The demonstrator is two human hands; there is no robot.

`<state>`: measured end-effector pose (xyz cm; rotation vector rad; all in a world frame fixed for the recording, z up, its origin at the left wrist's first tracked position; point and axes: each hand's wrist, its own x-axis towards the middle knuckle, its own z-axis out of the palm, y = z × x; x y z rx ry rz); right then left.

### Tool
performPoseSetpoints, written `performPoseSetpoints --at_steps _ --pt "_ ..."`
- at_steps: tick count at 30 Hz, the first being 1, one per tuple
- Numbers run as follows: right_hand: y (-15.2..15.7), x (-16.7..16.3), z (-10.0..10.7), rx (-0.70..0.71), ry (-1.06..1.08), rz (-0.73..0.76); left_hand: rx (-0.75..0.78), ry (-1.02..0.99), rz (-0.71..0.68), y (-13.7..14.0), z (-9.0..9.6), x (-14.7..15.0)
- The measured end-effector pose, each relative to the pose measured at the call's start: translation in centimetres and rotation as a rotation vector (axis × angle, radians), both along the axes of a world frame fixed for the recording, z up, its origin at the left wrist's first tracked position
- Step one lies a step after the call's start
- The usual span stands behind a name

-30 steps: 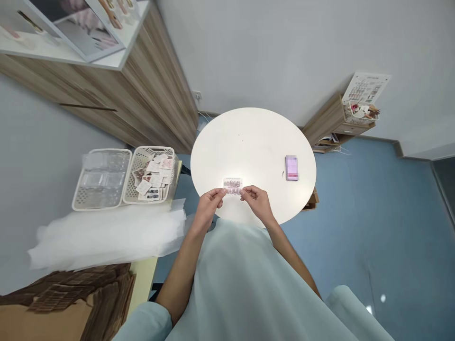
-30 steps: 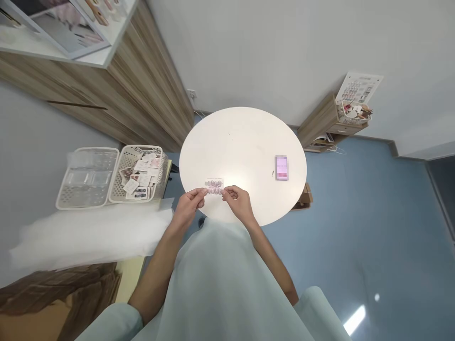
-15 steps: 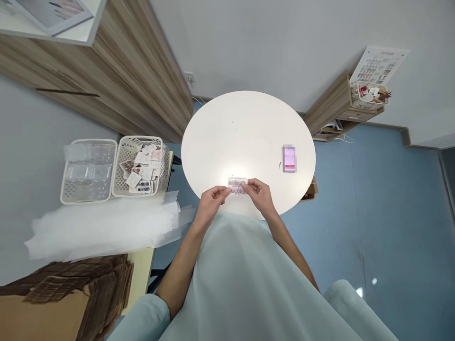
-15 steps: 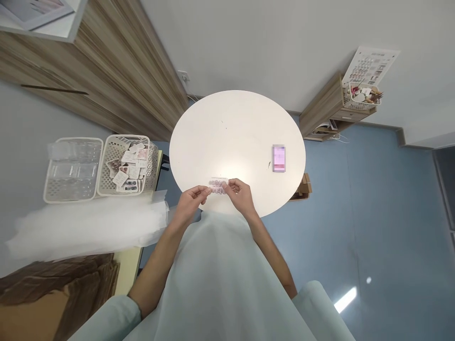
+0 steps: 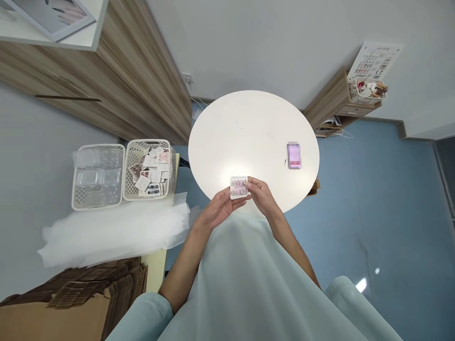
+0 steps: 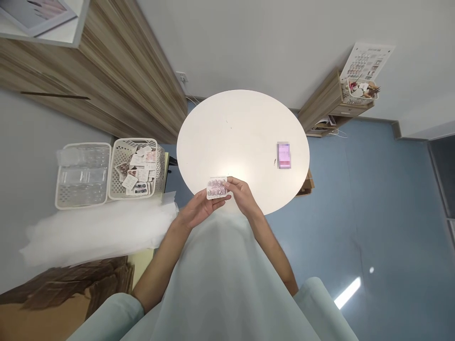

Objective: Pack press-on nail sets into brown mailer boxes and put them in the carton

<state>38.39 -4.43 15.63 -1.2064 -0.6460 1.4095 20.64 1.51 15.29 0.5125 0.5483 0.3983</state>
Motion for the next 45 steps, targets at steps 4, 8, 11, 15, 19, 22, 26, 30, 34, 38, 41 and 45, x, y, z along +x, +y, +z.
performPoseSetpoints --at_steps 4,8,11,15,19,22,26,30,34,38,41,45 --pt "0.4 -1.4 -0.1 -0.003 -0.108 -0.104 0.058 0.108 0.062 0.5 0.2 -0.9" --pt "0.6 -2.9 0.4 0.014 -0.313 -0.293 0.192 0.282 0.172 0.8 0.1 -1.4" --pt "0.6 -4.1 1.0 0.035 -0.411 -0.276 0.322 0.402 0.231 1.0 -0.2 -1.7" --pt "0.9 -5.6 1.4 0.014 -0.515 -0.236 0.446 0.476 0.280 1.0 -0.6 -2.0" --pt "1.2 -6.3 1.3 -0.044 -0.566 -0.267 0.539 0.520 0.281 1.0 -1.4 -2.4" --pt "1.3 -5.9 1.1 -0.082 -0.548 -0.306 0.532 0.528 0.313 1.1 -1.8 -3.0" --pt "1.2 -4.8 0.7 -0.131 -0.428 -0.324 0.495 0.543 0.376 1.3 -1.5 -3.7" --pt "1.2 -4.4 0.4 -0.141 -0.334 -0.315 0.438 0.510 0.367 1.4 -0.8 -3.9" --pt "1.1 -4.3 0.4 -0.152 -0.312 -0.308 0.376 0.479 0.355 1.5 -1.0 -3.9" --pt "1.0 -3.9 0.5 -0.117 -0.267 -0.280 0.216 0.386 0.265 1.7 -1.4 -4.1" --pt "0.8 -3.4 0.6 -0.093 -0.209 -0.241 0.095 0.296 0.198 1.8 -1.2 -4.0" --pt "0.8 -2.8 0.7 -0.081 -0.137 -0.187 0.047 0.177 0.131 1.6 0.0 -3.5"
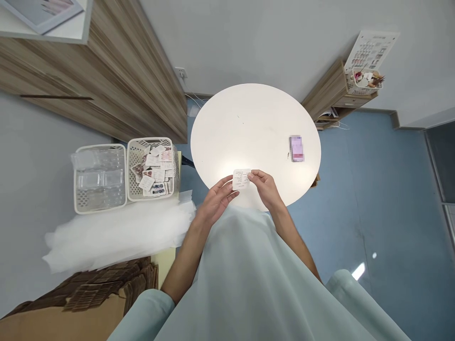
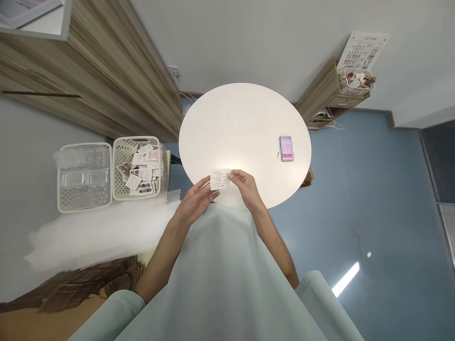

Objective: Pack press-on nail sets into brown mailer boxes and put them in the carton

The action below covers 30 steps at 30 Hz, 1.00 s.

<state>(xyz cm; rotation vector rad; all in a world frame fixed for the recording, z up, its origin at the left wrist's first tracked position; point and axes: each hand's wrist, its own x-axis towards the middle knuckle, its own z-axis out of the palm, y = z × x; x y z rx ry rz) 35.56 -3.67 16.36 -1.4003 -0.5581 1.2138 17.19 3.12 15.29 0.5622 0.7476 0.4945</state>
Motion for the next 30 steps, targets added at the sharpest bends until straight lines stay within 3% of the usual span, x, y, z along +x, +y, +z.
performPoseSetpoints --at_steps 5,13,17,24,30 --pt "0.2 0.2 -0.2 0.005 0.069 0.076 -0.033 -0.137 -0.152 -0.3 1.1 0.7" --pt "0.4 0.8 -0.5 -0.017 0.056 0.124 -0.026 -0.101 -0.135 -0.6 0.8 0.8" --pt "0.3 1.1 -0.2 -0.009 -0.045 0.039 0.073 -0.001 -0.088 -0.8 0.6 1.0" --pt "0.4 1.8 1.2 -0.023 -0.254 -0.010 0.372 0.396 0.123 -1.2 -0.5 1.9" --pt "0.8 1.9 0.8 -0.047 -0.299 -0.027 0.503 0.458 0.181 -1.5 0.0 2.0"
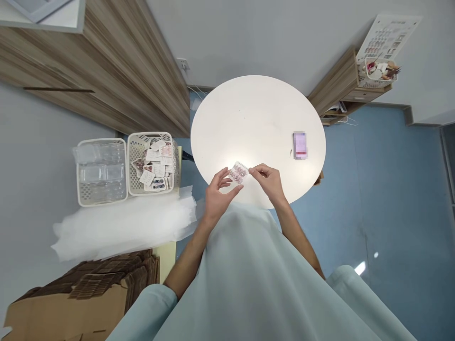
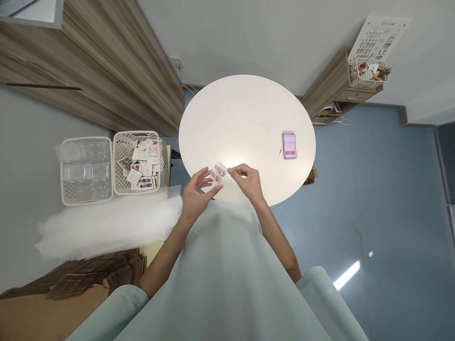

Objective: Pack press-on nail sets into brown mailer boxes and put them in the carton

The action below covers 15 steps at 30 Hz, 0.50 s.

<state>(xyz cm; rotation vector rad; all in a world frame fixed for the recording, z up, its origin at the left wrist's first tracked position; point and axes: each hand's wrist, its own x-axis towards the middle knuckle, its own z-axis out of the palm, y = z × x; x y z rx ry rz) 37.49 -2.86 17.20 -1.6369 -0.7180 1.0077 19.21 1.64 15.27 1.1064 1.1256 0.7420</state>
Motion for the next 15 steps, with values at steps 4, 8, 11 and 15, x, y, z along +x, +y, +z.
performPoseSetpoints --at_steps 4,8,11,15 --pt "-0.1 0.3 -0.4 -0.042 0.010 0.015 0.053 -0.007 -0.007 0.0 0.3 -0.1" --pt "-0.6 0.5 -0.4 -0.051 0.062 0.079 0.015 -0.096 -0.074 0.8 1.2 -0.3" --pt "-1.2 0.1 -0.5 -0.007 0.087 0.156 -0.016 -0.153 -0.077 1.7 1.9 -0.4" --pt "-1.7 -1.3 -1.2 0.018 0.120 0.200 -0.052 -0.184 -0.042 2.5 1.8 -0.2"
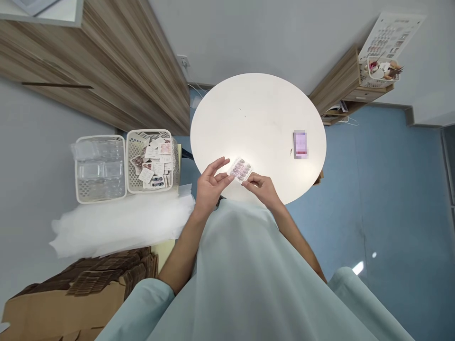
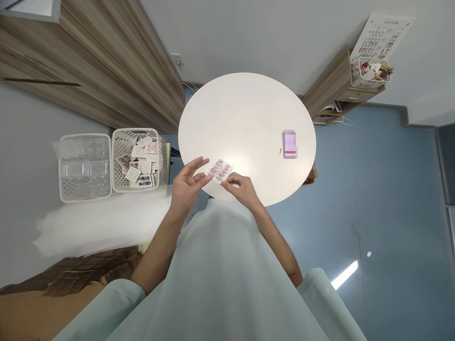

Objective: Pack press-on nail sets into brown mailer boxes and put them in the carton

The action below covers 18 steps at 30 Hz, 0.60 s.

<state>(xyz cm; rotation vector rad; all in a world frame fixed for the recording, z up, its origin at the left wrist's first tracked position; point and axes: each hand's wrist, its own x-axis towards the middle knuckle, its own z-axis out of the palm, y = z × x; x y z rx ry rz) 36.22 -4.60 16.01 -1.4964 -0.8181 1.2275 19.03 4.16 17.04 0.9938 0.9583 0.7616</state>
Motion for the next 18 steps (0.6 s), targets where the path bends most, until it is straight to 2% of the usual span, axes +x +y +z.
performPoseSetpoints --at_steps 5,8,13,18 --pt "-0.4 -1.3 -0.9 -0.046 0.011 -0.041 -0.108 -0.037 0.024 0.2 -1.6 0.3" --pt "-0.4 -1.1 -1.2 -0.047 -0.014 -0.058 -0.107 -0.031 0.055 0.4 -2.3 0.3" --pt "-0.7 0.1 -1.6 -0.049 -0.046 -0.192 -0.079 -0.008 0.043 0.7 -3.0 0.0" --pt "-1.1 0.8 -2.0 -0.035 -0.051 -0.154 -0.086 0.013 0.011 0.5 -3.3 0.0"
